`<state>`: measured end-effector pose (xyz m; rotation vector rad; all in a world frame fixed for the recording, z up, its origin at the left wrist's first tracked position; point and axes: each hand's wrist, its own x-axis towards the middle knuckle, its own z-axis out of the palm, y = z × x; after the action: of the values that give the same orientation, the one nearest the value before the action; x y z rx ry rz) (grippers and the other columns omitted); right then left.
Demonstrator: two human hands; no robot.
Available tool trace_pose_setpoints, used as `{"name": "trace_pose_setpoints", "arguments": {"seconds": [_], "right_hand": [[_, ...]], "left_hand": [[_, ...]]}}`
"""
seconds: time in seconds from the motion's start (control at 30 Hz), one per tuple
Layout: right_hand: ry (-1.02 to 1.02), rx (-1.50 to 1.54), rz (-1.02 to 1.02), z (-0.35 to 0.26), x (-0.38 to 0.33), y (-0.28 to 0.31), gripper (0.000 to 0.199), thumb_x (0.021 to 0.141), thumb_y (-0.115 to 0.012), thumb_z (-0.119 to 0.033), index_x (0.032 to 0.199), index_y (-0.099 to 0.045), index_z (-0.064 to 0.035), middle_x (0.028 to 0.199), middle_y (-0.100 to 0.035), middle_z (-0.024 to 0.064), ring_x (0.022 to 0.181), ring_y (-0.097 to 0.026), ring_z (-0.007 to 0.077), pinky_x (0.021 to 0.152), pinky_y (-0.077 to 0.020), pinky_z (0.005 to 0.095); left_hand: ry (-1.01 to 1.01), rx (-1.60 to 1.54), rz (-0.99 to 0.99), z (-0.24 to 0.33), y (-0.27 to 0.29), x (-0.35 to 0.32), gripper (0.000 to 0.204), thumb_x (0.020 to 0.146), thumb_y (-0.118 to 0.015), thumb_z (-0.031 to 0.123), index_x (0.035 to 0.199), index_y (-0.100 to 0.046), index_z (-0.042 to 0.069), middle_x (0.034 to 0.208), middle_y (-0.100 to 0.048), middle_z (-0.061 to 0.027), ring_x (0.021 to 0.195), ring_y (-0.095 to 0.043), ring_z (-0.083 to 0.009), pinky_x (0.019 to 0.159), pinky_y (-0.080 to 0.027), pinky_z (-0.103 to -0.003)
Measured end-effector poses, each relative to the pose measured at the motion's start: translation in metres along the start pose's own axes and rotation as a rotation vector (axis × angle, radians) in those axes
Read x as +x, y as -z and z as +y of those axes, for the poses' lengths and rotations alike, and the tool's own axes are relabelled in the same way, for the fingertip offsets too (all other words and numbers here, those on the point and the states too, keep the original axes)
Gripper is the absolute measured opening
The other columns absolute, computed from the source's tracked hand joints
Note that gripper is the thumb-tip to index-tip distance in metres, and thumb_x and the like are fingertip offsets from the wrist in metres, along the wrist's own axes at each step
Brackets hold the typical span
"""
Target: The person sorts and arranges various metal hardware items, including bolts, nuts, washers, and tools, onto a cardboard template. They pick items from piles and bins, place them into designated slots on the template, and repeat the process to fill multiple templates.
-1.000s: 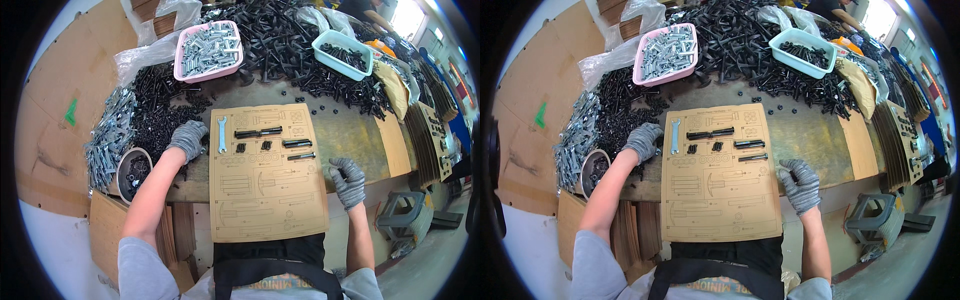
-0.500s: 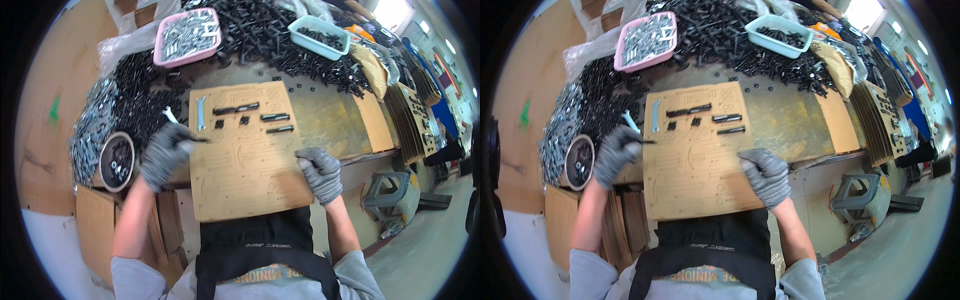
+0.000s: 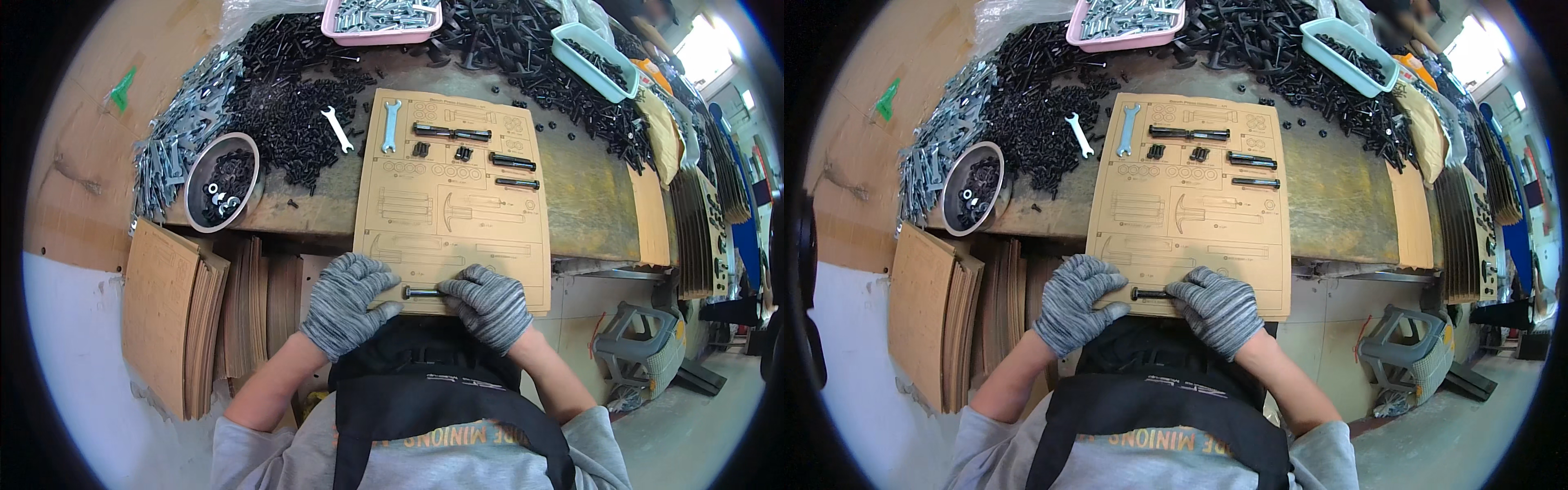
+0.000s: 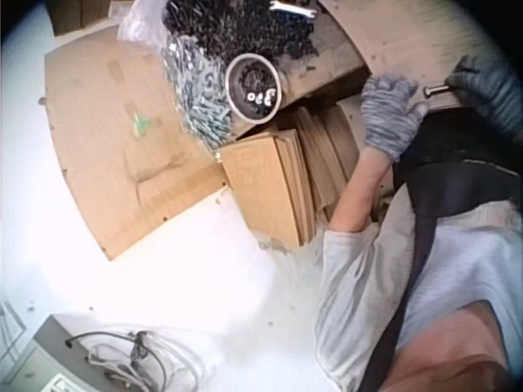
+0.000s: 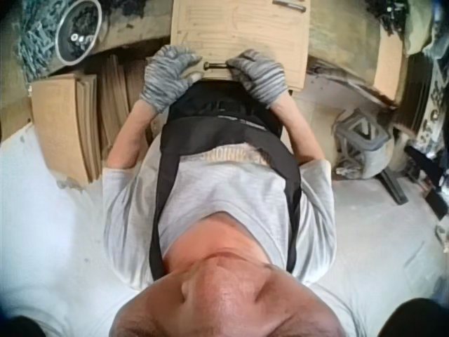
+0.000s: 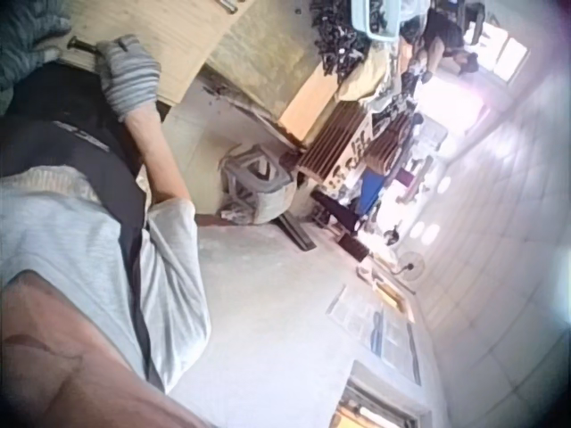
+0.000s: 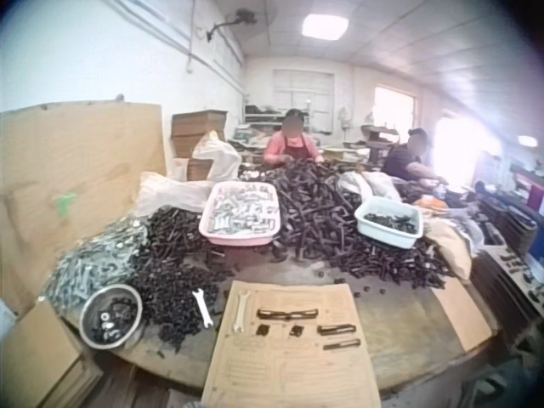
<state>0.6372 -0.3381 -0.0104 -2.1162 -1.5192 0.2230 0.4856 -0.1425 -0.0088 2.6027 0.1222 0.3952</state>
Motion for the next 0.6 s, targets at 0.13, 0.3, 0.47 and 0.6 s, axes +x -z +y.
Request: {"name": "trace_pose_setpoints", "arguments": {"seconds": [0.13,0.3,0.47,0.6], "right_hand": [[0.036,-0.068,0.041,-0.001,0.001,0.000,0.016,0.079,-0.066,-0.019,0.094,-0.069,-0.0149,0.082,-0.061,0.0070,0.074,-0.062,0.0255,0.061,-0.0508,0.0382],[-0.057,0.120,0.020,-0.005,0.013,0.025,0.027,0.078,-0.071,-0.023,0.102,-0.068,-0.0109,0.087,-0.063,0.0098,0.077,-0.063,0.0273,0.066,-0.0519,0.0365],[-0.117,0.237,0.111,0.024,0.054,0.057,0.028,0.080,-0.070,-0.022,0.105,-0.067,-0.0094,0.090,-0.064,0.0118,0.079,-0.063,0.0287,0.070,-0.0525,0.0360],[0.025,0.098,0.238,0.047,0.122,0.086,0.020,0.080,-0.068,-0.014,0.099,-0.068,-0.0074,0.086,-0.064,0.0123,0.069,-0.063,0.0261,0.065,-0.0520,0.0341]], "left_hand": [[0.029,0.012,-0.058,0.004,-0.005,0.006,0.039,0.065,-0.079,0.029,0.096,-0.068,0.010,0.095,-0.063,-0.0076,0.091,-0.058,-0.0271,0.084,-0.047,-0.038],[0.030,-0.164,-0.050,0.024,0.030,0.028,0.042,0.071,-0.079,0.034,0.103,-0.067,0.009,0.094,-0.064,-0.0083,0.089,-0.060,-0.0257,0.080,-0.049,-0.037],[-0.500,-0.635,-0.099,0.097,0.107,0.104,0.030,0.083,-0.062,0.025,0.109,-0.062,0.012,0.096,-0.066,-0.0056,0.088,-0.064,-0.0219,0.073,-0.052,-0.035],[-0.953,-0.758,-0.208,0.141,0.083,0.136,0.024,0.088,-0.054,0.018,0.108,-0.060,0.008,0.094,-0.065,-0.0081,0.085,-0.065,-0.0233,0.071,-0.053,-0.036]]}}
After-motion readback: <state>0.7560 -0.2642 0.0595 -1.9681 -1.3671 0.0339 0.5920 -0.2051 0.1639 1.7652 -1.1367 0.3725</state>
